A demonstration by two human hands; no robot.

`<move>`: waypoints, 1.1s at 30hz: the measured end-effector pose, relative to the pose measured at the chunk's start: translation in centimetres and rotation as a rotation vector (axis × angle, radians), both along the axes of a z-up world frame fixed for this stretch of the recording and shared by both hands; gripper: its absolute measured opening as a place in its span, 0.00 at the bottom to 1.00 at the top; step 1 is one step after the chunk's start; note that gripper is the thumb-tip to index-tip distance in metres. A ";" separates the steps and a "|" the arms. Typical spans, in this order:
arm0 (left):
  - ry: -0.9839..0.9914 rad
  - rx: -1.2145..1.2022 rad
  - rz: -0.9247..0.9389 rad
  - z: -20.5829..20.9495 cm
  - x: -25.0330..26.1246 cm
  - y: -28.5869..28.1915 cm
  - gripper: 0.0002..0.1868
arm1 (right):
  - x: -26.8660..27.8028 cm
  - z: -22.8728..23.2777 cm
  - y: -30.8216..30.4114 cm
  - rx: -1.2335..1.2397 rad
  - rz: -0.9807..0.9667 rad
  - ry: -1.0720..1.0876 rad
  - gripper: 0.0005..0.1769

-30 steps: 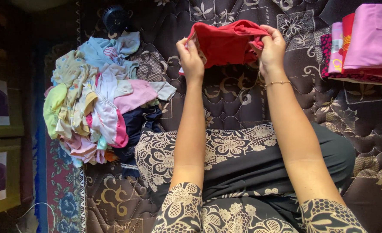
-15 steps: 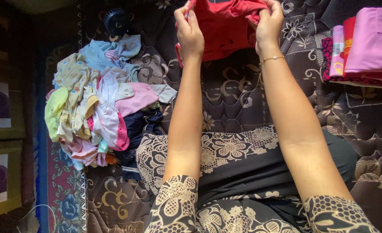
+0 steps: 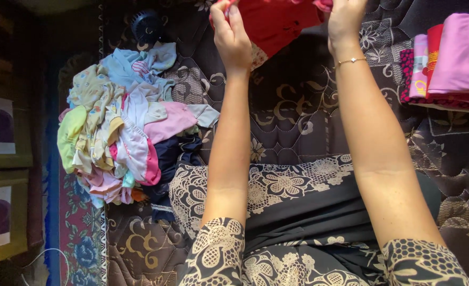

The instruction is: The person is folding clothes on a mattress.

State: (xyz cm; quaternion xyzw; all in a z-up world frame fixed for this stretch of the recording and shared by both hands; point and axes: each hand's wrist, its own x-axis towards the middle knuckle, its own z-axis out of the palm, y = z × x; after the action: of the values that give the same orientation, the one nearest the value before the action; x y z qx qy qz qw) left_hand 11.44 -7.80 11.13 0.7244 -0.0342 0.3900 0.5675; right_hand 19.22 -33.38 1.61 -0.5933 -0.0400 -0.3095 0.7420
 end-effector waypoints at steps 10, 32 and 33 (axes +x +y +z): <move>0.171 -0.081 -0.015 -5.3 -5.8 -2.3 0.11 | -7.6 1.1 -0.5 0.169 0.218 0.218 0.11; 0.728 0.274 0.205 -15.7 -14.0 -0.4 0.12 | -18.4 -3.3 -2.6 -1.011 0.055 0.453 0.16; 0.726 0.274 0.206 -16.2 -14.0 -0.2 0.12 | -18.4 -3.3 -2.6 -1.011 0.054 0.450 0.16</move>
State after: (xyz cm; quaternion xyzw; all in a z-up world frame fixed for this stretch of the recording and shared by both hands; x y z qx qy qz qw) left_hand -2.59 -7.97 -5.07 0.8837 0.1896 0.1556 0.3987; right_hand 0.78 -36.01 -1.69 -0.9259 -0.0391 -0.0981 0.3628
